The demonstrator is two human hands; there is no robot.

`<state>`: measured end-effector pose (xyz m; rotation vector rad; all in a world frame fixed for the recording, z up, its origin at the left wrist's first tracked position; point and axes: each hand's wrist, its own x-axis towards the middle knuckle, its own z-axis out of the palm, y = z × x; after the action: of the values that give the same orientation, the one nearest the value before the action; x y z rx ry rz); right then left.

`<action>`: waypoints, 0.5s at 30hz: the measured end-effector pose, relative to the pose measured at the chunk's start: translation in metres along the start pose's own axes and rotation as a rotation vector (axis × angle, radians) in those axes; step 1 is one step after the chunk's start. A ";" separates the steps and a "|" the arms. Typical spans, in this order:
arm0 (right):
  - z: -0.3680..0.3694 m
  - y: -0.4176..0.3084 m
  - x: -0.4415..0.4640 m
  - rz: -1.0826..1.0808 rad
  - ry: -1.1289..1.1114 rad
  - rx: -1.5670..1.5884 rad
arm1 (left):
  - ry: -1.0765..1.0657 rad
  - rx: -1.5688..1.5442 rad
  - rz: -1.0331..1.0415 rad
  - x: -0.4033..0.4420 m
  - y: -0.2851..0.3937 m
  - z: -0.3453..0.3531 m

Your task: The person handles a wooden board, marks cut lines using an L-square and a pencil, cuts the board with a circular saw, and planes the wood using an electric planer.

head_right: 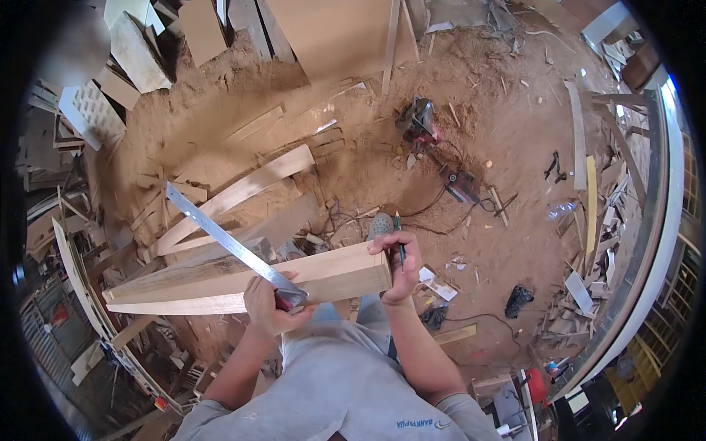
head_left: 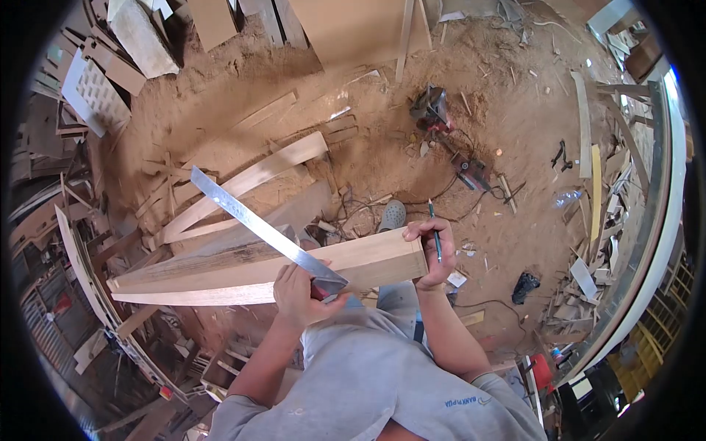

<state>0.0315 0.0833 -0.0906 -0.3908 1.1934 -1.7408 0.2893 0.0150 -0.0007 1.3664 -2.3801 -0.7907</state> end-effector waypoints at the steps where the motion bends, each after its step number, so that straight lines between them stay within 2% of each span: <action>1: 0.000 0.000 0.001 0.000 -0.010 -0.001 | -0.001 -0.001 -0.001 0.001 0.001 -0.001; 7: 0.000 -0.004 0.004 -0.019 -0.088 -0.061 | 0.016 -0.028 0.012 0.000 -0.004 0.001; 11: 0.010 -0.008 0.006 0.029 0.030 -0.133 | -0.043 -0.035 -0.044 0.004 -0.002 -0.009; 14: 0.024 -0.015 0.012 0.068 0.156 -0.209 | -0.191 -0.206 -0.304 0.017 -0.008 -0.024; 15: 0.029 -0.016 0.016 0.080 0.199 -0.260 | -0.167 -0.214 -0.240 0.026 -0.010 -0.030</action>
<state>0.0354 0.0557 -0.0676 -0.3226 1.5661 -1.5874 0.2979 -0.0210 0.0171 1.5665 -2.1940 -1.2304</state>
